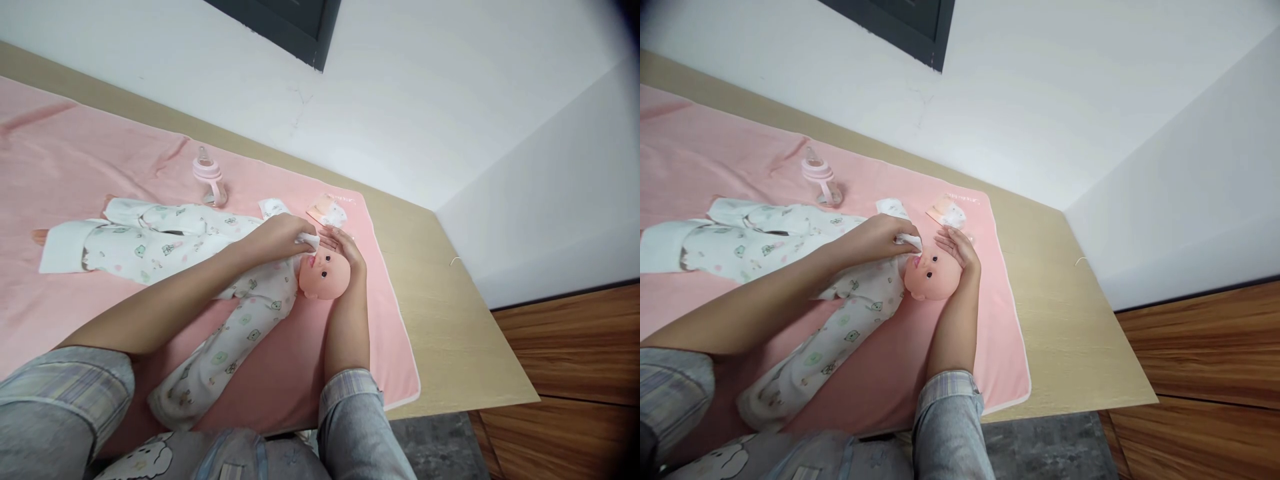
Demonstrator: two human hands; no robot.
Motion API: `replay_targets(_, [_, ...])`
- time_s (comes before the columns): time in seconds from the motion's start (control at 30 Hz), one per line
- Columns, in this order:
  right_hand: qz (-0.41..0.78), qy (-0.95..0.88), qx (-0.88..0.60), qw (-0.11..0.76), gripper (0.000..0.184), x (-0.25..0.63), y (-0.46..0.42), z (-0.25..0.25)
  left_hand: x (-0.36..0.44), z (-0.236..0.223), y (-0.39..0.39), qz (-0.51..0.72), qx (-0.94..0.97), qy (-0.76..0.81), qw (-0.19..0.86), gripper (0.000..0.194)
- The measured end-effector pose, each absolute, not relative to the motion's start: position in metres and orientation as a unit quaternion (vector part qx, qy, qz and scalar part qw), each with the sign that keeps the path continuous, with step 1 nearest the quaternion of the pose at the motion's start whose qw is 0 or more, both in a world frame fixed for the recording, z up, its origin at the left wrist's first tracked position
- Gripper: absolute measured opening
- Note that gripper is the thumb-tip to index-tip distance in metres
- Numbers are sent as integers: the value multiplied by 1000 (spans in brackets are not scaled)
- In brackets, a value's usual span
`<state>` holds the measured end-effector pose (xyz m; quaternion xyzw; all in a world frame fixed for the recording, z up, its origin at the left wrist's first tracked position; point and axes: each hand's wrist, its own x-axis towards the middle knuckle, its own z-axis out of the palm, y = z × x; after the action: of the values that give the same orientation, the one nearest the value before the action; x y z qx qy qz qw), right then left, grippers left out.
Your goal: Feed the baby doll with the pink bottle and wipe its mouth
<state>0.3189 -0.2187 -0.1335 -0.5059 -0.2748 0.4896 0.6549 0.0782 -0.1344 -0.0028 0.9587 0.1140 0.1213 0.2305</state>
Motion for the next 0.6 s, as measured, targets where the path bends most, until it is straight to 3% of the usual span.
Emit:
replay_targets(0.33, [493,-277,-501,655,34,323,-216,-138,78,-1,-134,155,946,104,264,19])
replay_targets(0.6, [483,-275,-512,655,32,319,-218,-133,73,0,-137,95,945,72,304,17])
